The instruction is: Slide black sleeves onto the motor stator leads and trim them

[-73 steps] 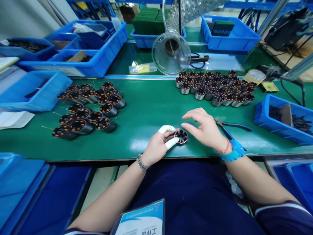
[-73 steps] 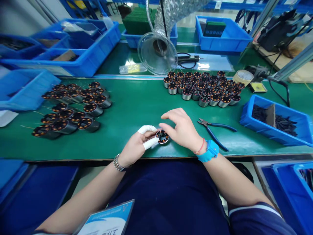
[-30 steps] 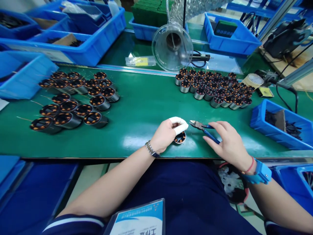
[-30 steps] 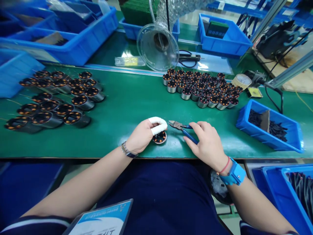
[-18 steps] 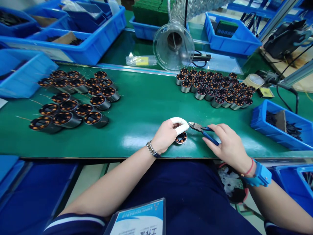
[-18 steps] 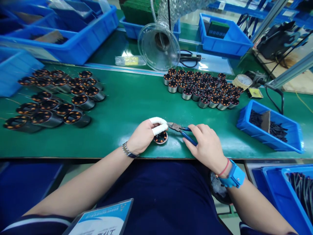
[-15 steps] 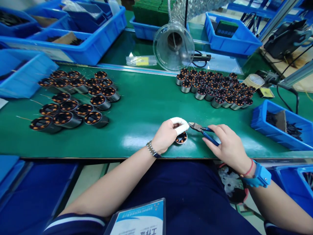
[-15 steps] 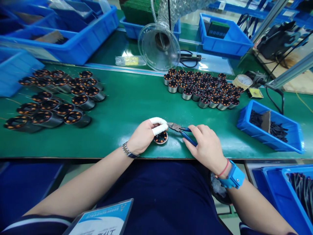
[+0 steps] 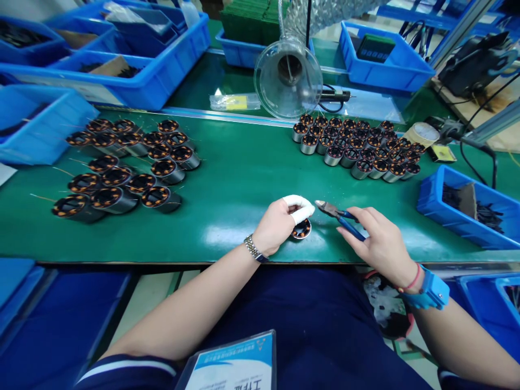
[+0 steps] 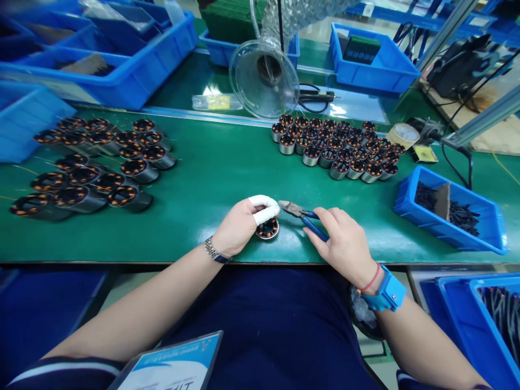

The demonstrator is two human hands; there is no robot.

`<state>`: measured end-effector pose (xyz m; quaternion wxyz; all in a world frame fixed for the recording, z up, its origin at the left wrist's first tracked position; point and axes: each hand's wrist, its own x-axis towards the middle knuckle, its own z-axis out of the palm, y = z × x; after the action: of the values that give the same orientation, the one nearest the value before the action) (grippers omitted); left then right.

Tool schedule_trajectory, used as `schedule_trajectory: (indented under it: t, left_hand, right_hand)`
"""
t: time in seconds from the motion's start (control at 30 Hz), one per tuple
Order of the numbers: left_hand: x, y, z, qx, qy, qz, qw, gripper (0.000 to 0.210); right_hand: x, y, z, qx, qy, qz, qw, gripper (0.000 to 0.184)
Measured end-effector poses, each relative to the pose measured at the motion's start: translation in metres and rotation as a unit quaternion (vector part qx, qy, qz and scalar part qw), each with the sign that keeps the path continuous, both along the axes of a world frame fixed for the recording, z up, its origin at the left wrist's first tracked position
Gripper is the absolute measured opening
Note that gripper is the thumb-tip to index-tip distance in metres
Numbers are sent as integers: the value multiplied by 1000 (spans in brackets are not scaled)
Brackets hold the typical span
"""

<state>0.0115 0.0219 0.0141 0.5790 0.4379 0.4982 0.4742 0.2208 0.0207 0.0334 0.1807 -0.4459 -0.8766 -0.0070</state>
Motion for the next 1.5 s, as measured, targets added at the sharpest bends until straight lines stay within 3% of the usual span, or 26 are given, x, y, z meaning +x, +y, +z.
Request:
schedule_trajectory:
  t: [0.17,0.43,0.63,1.23,1.4,1.5]
  left_hand:
    - [-9,-10,-2,-13,-35,18,999,30]
    - [-18,-15,-2,9,-10,63,998,9]
    - [-16,-13,-1,-1,-14,62,998,9]
    - [-16,-12,-4,4,-9,71,997,11]
    - [-15,-14,-3,6,-10,58,998,10]
    - [-18,-20,0,-1,-14,58,998,22]
  right_hand:
    - [8,5,7,35,-27,-36,998,39]
    - [-11,-3,4,35,-48,5,998,38]
    - [-25,-4,4,37,-83,-1,996,39]
    - [-26,-2,6,31,-73,12,997,35]
    - [-24,-2,6,24,-30,21,999,35]
    - [-17,0,8,36,-4,-12,999,37]
